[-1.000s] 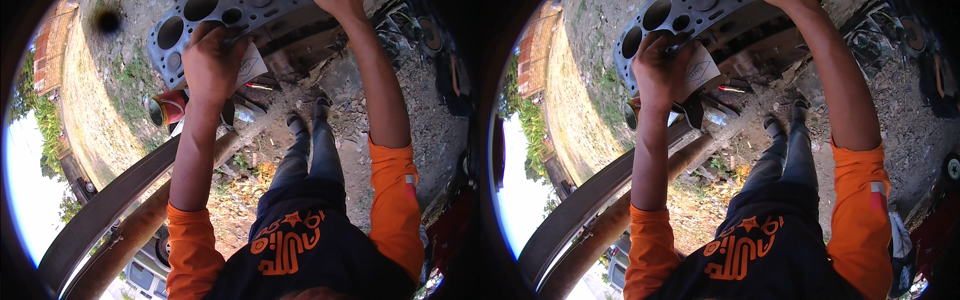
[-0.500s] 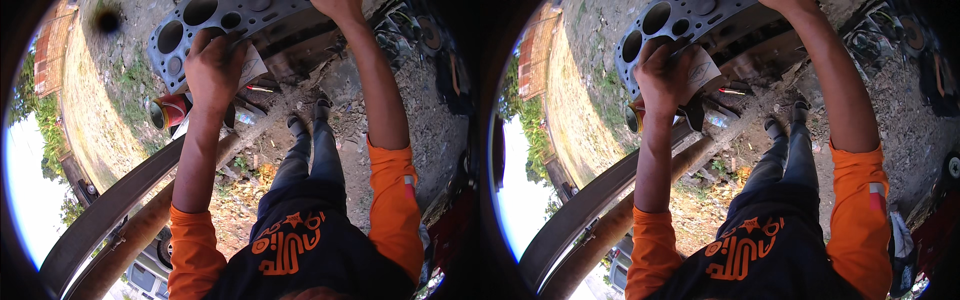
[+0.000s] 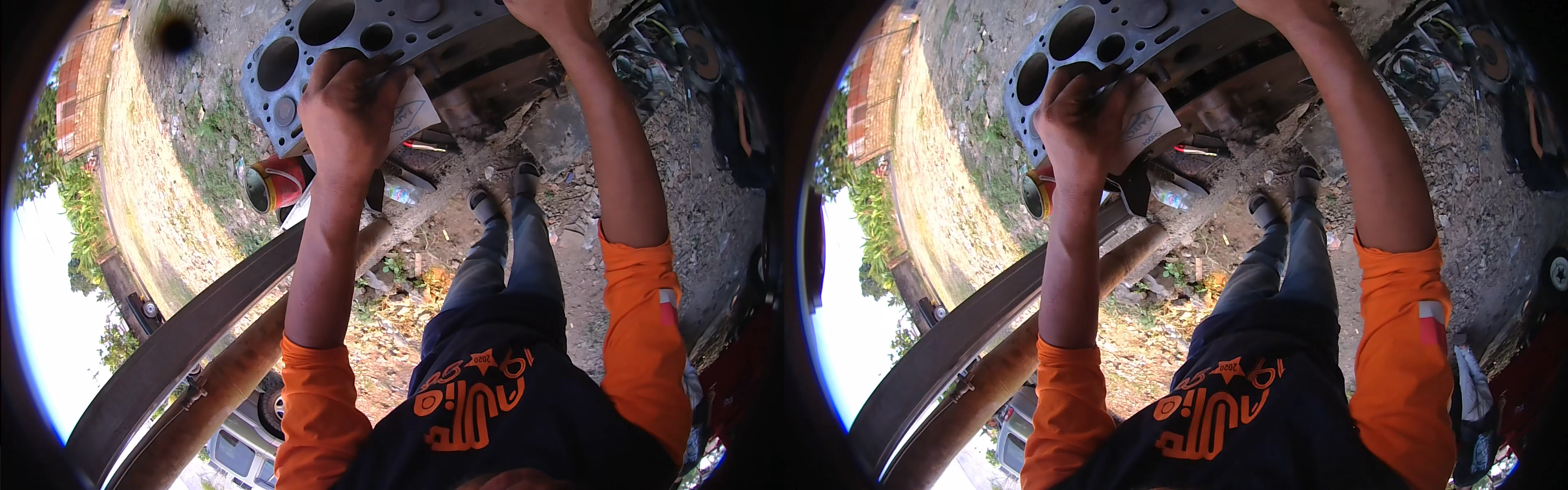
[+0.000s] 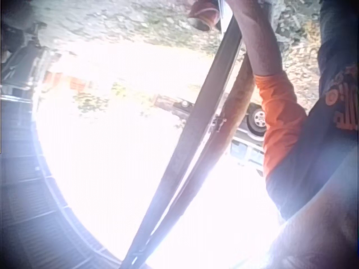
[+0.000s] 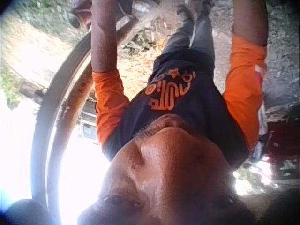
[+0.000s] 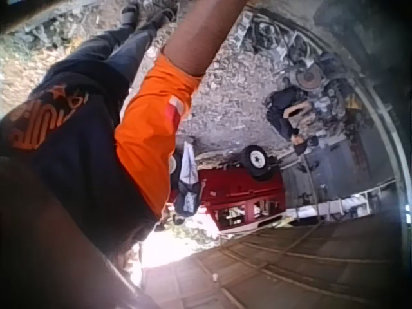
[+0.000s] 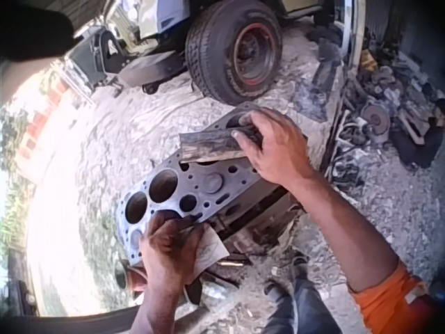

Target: The person sands the surface of a metal engine block with a piece of sandpaper by hand.

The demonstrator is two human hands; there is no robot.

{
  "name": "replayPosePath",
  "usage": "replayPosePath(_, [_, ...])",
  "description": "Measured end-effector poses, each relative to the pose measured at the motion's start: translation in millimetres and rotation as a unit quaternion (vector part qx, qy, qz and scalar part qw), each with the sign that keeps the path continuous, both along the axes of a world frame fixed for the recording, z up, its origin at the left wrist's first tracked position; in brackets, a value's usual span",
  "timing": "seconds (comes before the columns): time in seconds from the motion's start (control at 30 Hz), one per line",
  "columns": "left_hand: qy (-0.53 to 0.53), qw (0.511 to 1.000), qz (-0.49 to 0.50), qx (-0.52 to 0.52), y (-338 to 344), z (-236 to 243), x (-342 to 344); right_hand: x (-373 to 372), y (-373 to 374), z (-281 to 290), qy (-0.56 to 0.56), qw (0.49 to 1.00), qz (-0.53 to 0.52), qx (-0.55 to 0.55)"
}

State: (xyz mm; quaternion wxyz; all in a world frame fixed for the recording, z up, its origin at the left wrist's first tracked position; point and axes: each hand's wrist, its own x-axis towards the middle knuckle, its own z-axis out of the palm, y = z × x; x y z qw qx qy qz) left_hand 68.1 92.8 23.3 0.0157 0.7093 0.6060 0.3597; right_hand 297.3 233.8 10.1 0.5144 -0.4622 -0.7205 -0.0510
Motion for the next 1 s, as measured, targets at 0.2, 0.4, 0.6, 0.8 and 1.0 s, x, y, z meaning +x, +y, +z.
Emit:
replayPosePath(0.2, [0.0, 0.999, 0.032, -0.011, -1.3, 1.4, 11.2, 1.0, -1.0, 1.6, 0.001, 1.0, 0.013, -0.007])
replayPosePath(0.4, [-0.005, 0.999, 0.011, -0.037, 1.8, 8.5, 2.4, -2.2, -2.3, 3.8, -0.002, 1.0, -0.006, -0.012])
replayPosePath(0.6, [0.017, 1.0, 0.025, -0.003, -1.5, 2.3, 9.9, -0.4, -2.9, 2.1, 0.007, 1.0, 0.007, -0.01])
replayPosePath(0.8, [0.002, 0.999, 0.028, -0.025, 0.9, 5.1, 6.7, -0.7, -0.1, 0.0, 0.0, 1.0, 0.003, 0.014])
replayPosePath(1.0, [0.028, 0.999, 0.031, -0.018, 0.9, 1.7, 6.3, 0.2, -2.5, 1.3, 0.009, 1.0, 0.006, -0.016])
